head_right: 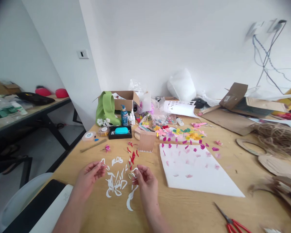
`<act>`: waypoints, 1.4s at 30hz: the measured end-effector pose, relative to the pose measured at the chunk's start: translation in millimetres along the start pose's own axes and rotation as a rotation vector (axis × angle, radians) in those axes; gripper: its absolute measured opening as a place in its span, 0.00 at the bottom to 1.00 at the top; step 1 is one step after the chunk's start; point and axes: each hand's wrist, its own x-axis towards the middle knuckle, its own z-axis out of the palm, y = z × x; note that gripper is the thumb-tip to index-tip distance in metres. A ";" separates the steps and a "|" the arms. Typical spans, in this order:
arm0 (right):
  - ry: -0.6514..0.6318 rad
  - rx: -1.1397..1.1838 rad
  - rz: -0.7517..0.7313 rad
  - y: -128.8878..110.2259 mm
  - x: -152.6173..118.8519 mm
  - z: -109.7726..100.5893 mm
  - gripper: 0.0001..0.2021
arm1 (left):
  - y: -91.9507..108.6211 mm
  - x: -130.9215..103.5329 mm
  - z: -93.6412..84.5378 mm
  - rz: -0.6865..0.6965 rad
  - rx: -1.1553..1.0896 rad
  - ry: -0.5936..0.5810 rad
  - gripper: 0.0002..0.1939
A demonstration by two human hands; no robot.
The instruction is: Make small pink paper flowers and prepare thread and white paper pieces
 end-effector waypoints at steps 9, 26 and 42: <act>-0.041 -0.002 0.002 4.3 0.4 -1.3 0.21 | 3.0 -1.6 -0.5 0.025 0.220 -0.058 0.25; -0.068 -0.123 -0.065 12.5 2.4 -2.7 0.23 | 1.2 -10.8 7.4 0.002 0.351 -0.233 0.17; -0.254 -0.143 0.170 21.1 -11.0 14.1 0.25 | -7.8 -3.0 6.0 -0.046 0.132 -0.093 0.18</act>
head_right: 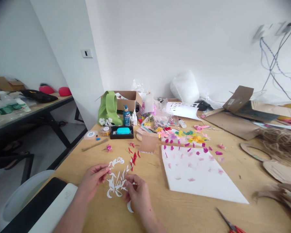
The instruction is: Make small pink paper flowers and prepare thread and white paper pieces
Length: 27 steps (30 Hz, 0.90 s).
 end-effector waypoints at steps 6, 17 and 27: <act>0.044 0.128 -0.051 -10.3 0.2 -2.2 0.26 | -6.6 -7.2 13.8 -0.039 0.051 -0.095 0.16; 0.045 0.209 -0.072 -16.3 -2.6 -0.8 0.24 | -16.8 -13.7 31.5 -0.107 0.086 -0.168 0.17; 0.038 0.180 -0.076 -11.8 -0.5 -0.1 0.25 | -19.6 -16.0 34.1 -0.166 0.074 -0.225 0.20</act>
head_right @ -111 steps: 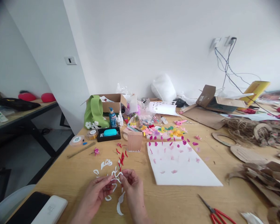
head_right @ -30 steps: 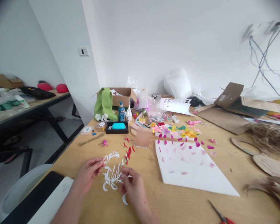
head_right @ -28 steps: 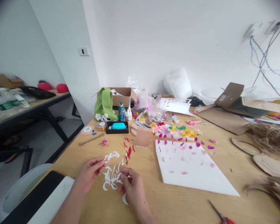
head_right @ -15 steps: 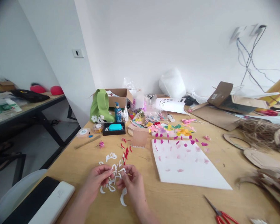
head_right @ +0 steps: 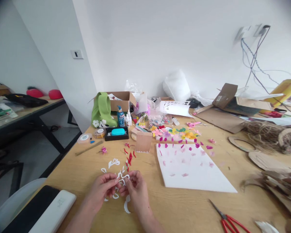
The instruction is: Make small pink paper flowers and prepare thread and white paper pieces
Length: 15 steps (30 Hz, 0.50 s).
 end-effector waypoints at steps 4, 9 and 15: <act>-0.016 0.005 0.003 1.2 0.0 -0.5 0.26 | 0.6 -1.0 0.5 -0.015 0.007 -0.024 0.20; -0.013 -0.017 0.010 3.4 0.9 -1.6 0.28 | 0.1 0.2 0.0 -0.026 0.015 -0.054 0.19; 0.005 -0.054 0.001 2.7 0.7 -1.3 0.30 | -1.6 0.6 -0.5 -0.036 0.029 -0.098 0.16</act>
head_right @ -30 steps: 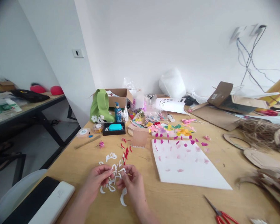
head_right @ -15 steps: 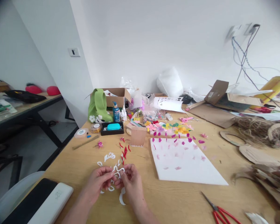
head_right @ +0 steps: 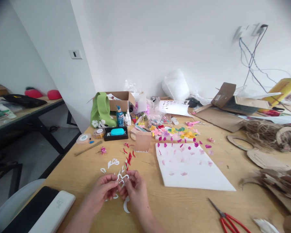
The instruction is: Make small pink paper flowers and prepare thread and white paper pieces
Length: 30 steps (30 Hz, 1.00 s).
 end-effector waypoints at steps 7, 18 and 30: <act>0.037 -0.027 -0.015 -2.4 -1.4 2.9 0.30 | -1.5 -0.1 1.3 0.017 0.019 -0.012 0.14; 0.040 -0.082 -0.056 -2.5 -2.7 4.9 0.26 | -1.5 -1.8 1.7 0.018 0.058 -0.052 0.16; 0.001 -0.052 0.003 0.8 -2.9 4.1 0.28 | -4.7 1.6 5.3 0.084 0.151 0.049 0.26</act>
